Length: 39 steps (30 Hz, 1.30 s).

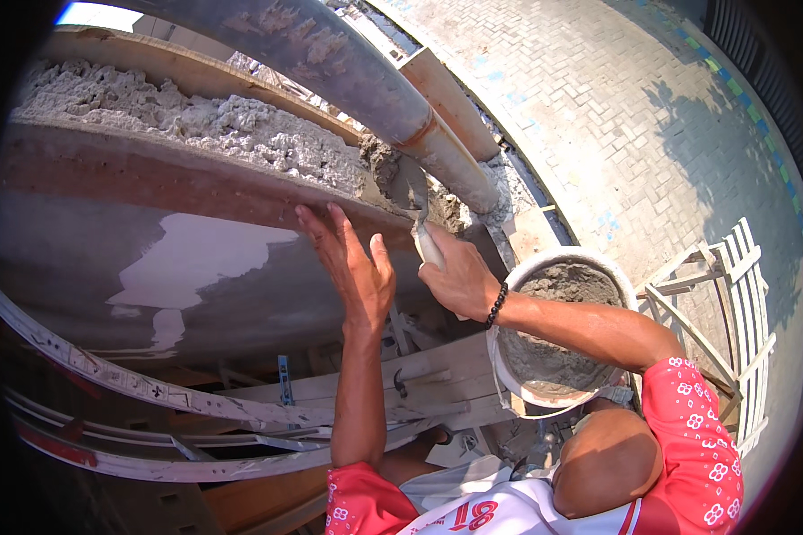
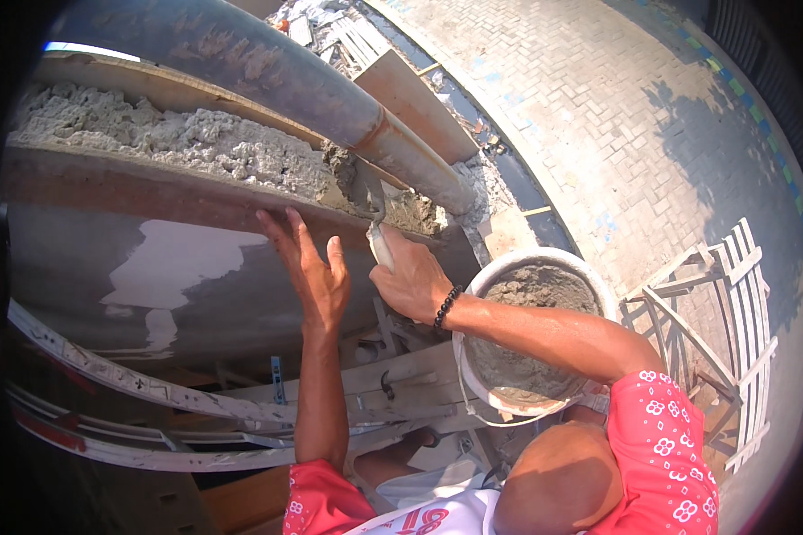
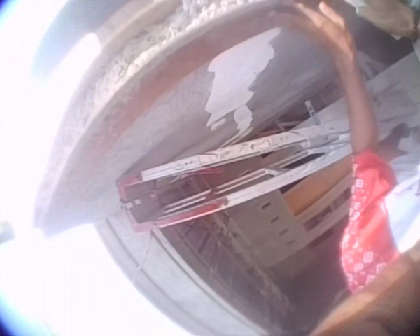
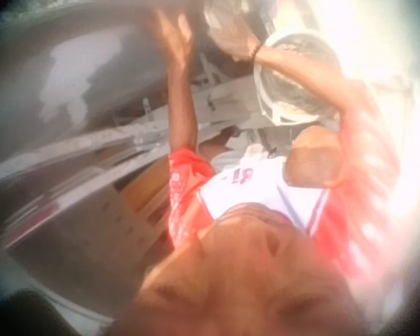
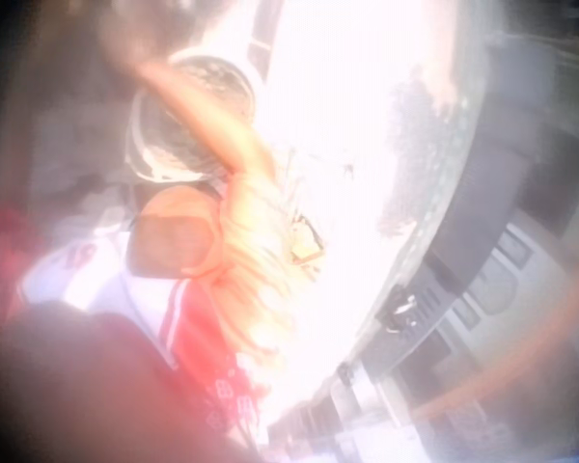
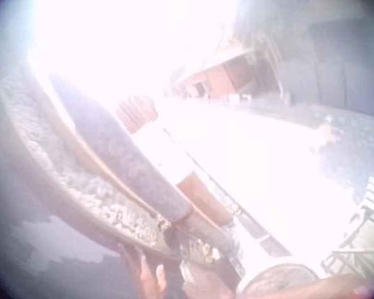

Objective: The person scoops cement from a bucket using a trowel and applies it to a curved surface, smoothing it with the trowel. The person repeatedly scoops and spreads the cement along the curved structure.

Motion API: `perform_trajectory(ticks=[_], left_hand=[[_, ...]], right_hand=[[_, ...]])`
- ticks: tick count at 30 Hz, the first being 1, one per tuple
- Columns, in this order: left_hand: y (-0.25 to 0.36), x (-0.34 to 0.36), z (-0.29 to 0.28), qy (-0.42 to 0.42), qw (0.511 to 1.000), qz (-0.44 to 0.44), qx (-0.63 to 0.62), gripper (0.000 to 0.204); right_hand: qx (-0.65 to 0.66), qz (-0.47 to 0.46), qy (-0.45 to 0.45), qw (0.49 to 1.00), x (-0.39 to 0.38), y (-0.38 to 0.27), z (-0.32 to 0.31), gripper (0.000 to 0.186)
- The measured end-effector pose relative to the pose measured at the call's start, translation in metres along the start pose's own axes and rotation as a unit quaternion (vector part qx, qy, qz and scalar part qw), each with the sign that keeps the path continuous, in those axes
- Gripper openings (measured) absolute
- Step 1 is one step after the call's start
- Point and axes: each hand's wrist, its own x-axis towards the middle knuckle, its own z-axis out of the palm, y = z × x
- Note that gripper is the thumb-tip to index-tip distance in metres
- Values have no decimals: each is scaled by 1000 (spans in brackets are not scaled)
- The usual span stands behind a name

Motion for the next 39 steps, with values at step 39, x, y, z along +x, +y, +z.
perform_trajectory(ticks=[39], left_hand=[[-41, -4, 2, -8, 985, 98, 144, 67]], right_hand=[[-22, -111, -3, 994, -78, 26, 23, 69]])
